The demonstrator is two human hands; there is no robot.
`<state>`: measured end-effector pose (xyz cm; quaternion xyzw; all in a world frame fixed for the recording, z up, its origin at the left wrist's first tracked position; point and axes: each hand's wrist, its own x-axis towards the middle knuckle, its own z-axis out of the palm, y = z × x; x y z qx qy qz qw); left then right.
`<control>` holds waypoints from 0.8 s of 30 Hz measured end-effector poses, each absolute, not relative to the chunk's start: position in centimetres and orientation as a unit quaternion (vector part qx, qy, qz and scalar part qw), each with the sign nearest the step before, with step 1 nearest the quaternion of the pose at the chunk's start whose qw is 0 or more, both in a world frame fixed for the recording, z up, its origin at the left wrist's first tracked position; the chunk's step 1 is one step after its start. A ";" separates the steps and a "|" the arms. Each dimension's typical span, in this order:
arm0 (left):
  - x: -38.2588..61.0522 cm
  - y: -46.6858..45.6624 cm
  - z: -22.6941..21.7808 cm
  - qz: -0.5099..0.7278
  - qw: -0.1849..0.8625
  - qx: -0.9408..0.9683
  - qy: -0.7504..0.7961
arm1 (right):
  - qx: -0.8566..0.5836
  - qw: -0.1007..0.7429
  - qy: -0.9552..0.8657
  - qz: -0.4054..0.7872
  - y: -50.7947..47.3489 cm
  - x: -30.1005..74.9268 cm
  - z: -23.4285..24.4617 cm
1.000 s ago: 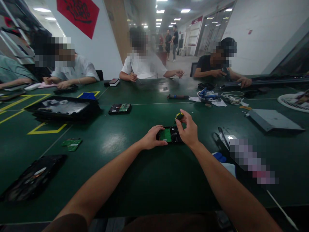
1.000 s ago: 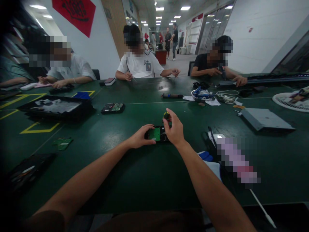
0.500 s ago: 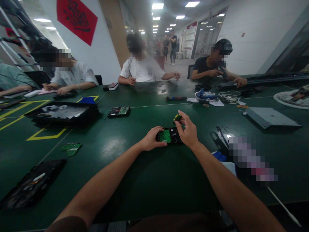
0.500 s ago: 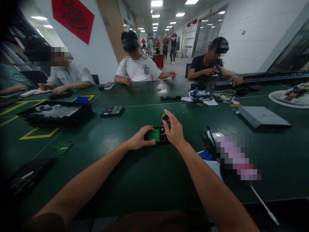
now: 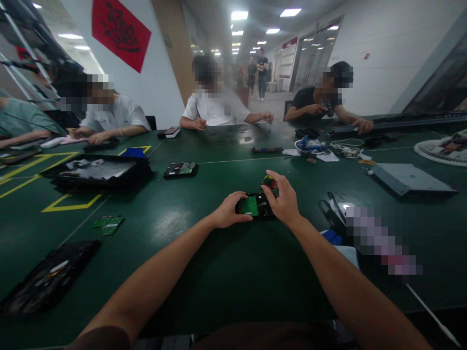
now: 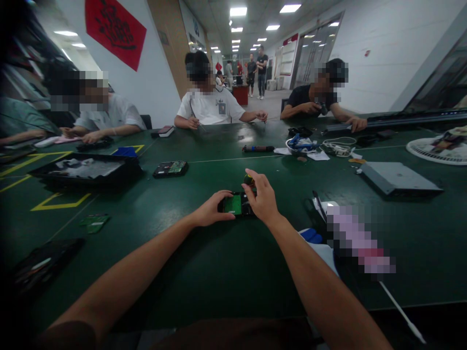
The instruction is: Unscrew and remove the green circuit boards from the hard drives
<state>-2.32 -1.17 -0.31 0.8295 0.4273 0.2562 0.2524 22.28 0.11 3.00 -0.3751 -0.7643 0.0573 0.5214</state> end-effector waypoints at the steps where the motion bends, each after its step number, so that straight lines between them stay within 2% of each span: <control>1: -2.3 -1.1 -0.3 0.256 0.253 0.829 0.427 | -0.375 0.520 -0.765 0.054 0.1 22.3 3.0; 24: -2.2 -1.1 0.0 0.255 0.256 0.828 0.428 | -0.392 0.516 -0.759 0.058 0.2 22.1 2.6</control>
